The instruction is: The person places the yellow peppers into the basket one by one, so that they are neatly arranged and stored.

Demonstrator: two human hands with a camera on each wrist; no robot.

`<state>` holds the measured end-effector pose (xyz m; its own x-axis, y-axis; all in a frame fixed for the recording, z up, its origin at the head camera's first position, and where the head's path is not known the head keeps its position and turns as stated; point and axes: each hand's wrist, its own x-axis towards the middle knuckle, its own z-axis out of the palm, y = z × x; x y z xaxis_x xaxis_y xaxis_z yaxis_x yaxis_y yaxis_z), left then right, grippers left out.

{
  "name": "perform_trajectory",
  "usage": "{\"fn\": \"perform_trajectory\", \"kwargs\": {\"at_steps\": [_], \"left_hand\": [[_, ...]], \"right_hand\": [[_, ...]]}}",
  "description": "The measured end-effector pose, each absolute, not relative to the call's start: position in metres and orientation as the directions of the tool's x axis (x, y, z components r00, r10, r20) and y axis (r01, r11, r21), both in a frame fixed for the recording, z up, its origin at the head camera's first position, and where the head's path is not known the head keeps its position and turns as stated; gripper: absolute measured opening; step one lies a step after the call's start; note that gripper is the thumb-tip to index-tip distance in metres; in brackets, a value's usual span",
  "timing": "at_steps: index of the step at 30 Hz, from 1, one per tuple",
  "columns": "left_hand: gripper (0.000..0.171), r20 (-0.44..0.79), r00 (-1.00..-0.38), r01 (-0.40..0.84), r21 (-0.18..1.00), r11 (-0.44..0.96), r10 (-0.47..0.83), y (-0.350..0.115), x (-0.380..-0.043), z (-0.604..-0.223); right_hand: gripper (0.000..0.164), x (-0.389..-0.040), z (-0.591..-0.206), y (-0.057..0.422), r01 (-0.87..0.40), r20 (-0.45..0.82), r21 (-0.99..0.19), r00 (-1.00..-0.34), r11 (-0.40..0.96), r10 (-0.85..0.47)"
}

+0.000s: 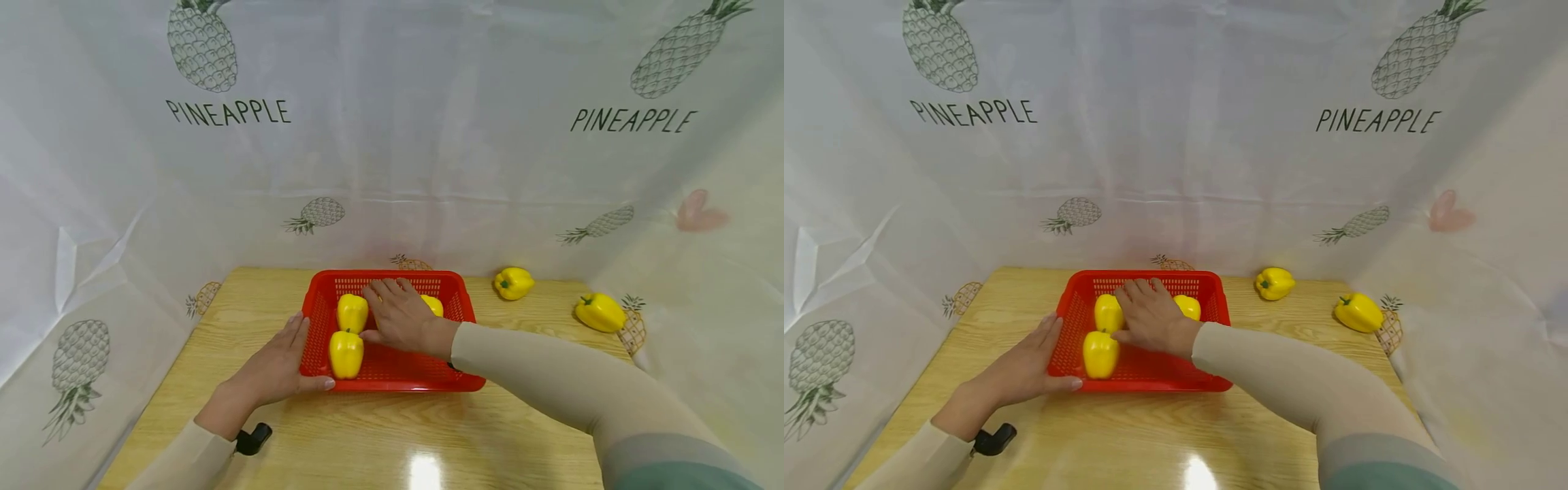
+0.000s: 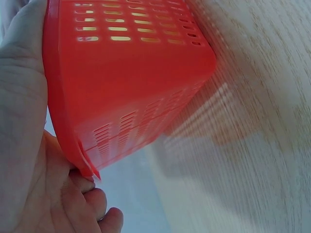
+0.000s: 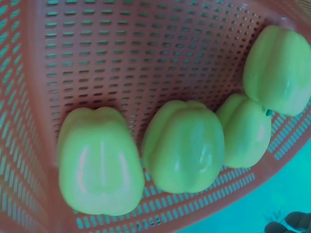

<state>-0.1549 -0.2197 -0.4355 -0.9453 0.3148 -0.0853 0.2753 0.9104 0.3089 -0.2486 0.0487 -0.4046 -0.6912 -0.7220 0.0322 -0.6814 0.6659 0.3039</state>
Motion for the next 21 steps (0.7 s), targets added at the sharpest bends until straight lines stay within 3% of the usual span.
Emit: {"fn": "perform_trajectory", "kwargs": {"at_steps": [11,21], "left_hand": [[0.133,-0.081,-0.947,0.273,0.306,0.912,0.311,-0.219,-0.156,-0.438],[0.134,-0.087,-0.946,0.275,0.293,0.916,0.313,-0.219,-0.156,-0.439]], "right_hand": [[0.090,-0.252,-0.390,0.083,-0.643,0.073,0.245,-0.734,0.726,-0.675],[0.087,-0.256,-0.379,0.127,-0.590,0.189,0.283,-0.739,0.756,-0.647]]}}
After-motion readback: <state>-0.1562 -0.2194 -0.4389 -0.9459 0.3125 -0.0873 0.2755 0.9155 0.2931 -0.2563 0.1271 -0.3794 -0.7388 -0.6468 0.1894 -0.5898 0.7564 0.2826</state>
